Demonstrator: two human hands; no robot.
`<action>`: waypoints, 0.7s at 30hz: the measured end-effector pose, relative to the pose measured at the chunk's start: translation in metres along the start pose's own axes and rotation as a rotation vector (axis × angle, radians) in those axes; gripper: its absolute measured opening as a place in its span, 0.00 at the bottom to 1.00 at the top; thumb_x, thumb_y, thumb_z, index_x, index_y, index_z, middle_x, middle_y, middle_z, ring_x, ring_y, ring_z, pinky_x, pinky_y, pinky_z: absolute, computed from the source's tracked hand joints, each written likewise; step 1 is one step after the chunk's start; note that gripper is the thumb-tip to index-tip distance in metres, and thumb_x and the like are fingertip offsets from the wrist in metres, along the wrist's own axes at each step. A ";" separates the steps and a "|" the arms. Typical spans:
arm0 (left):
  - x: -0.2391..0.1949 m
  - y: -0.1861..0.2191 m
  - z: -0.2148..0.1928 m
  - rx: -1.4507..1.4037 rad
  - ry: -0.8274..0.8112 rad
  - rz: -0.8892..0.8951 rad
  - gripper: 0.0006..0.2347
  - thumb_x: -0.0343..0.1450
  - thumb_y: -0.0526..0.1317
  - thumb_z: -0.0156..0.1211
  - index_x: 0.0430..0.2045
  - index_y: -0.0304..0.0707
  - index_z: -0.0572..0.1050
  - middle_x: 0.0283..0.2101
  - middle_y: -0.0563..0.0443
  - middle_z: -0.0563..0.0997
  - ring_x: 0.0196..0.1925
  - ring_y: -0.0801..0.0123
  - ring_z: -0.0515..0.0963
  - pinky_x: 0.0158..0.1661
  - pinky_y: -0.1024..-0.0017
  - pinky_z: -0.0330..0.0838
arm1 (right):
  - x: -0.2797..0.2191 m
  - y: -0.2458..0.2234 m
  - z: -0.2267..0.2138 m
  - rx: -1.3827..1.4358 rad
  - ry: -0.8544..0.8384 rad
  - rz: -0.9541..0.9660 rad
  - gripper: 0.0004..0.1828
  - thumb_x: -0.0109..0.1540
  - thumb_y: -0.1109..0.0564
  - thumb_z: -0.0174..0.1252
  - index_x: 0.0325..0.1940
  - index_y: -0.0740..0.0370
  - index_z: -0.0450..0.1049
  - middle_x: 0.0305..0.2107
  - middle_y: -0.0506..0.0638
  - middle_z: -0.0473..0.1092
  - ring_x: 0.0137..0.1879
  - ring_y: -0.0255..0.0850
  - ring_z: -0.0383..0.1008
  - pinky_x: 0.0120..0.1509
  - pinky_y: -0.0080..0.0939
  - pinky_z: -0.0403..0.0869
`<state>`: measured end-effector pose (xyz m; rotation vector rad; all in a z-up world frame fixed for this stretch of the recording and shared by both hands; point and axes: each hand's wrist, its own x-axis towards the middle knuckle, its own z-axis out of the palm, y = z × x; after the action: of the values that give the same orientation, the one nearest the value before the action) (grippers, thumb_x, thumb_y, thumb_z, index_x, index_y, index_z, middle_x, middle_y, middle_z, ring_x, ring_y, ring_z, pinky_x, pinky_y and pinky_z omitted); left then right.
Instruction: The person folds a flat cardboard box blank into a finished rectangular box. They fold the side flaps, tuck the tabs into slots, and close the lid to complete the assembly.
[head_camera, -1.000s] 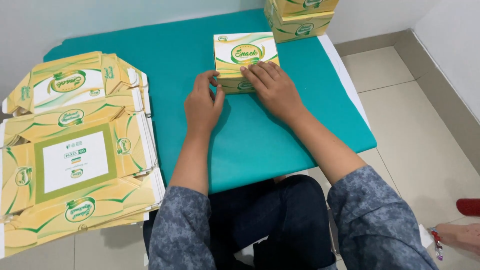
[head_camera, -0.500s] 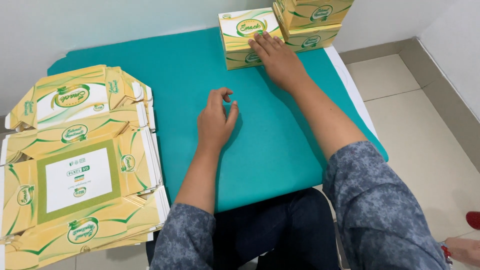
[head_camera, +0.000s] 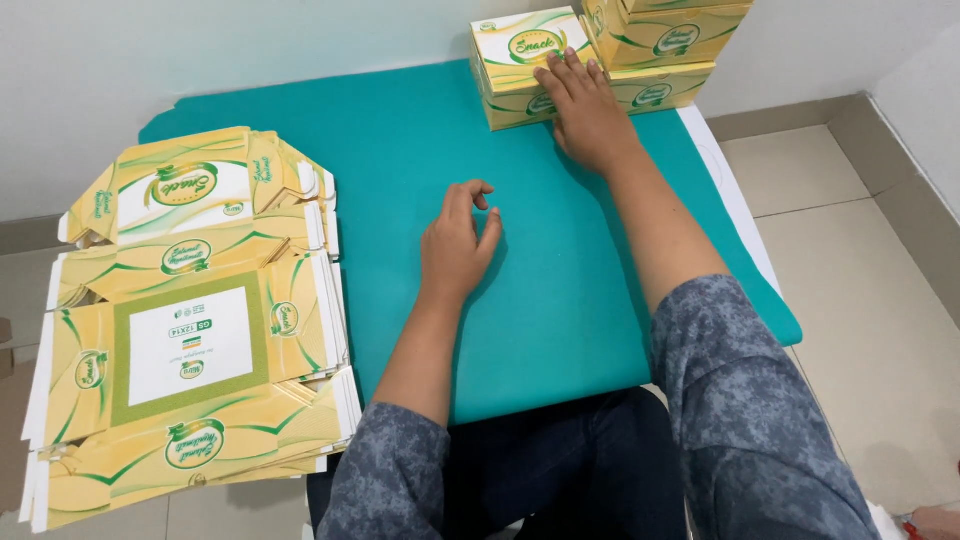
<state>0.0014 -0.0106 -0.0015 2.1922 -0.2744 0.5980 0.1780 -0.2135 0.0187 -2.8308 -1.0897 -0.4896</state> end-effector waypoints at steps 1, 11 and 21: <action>0.001 0.000 0.000 0.004 0.003 0.001 0.08 0.71 0.39 0.50 0.42 0.45 0.66 0.38 0.59 0.69 0.21 0.74 0.66 0.21 0.69 0.59 | -0.001 -0.005 -0.005 0.001 0.004 -0.003 0.34 0.64 0.65 0.49 0.72 0.60 0.45 0.68 0.58 0.42 0.73 0.55 0.35 0.76 0.60 0.43; 0.002 -0.019 0.017 0.159 -0.143 0.011 0.04 0.69 0.44 0.51 0.32 0.49 0.69 0.31 0.56 0.73 0.31 0.61 0.77 0.31 0.61 0.68 | -0.088 -0.092 -0.055 0.131 -0.055 0.031 0.35 0.63 0.54 0.52 0.71 0.59 0.48 0.68 0.60 0.43 0.73 0.57 0.40 0.75 0.58 0.46; -0.018 -0.004 0.024 0.478 -0.367 0.050 0.17 0.65 0.48 0.60 0.42 0.40 0.69 0.43 0.46 0.69 0.53 0.54 0.72 0.50 0.57 0.66 | -0.189 -0.184 -0.065 0.314 -0.245 0.252 0.29 0.64 0.40 0.46 0.68 0.48 0.57 0.67 0.48 0.51 0.74 0.44 0.42 0.76 0.50 0.40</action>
<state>-0.0050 -0.0263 -0.0266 2.7655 -0.4118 0.3006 -0.0939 -0.2091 0.0112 -2.7336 -0.7415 0.0472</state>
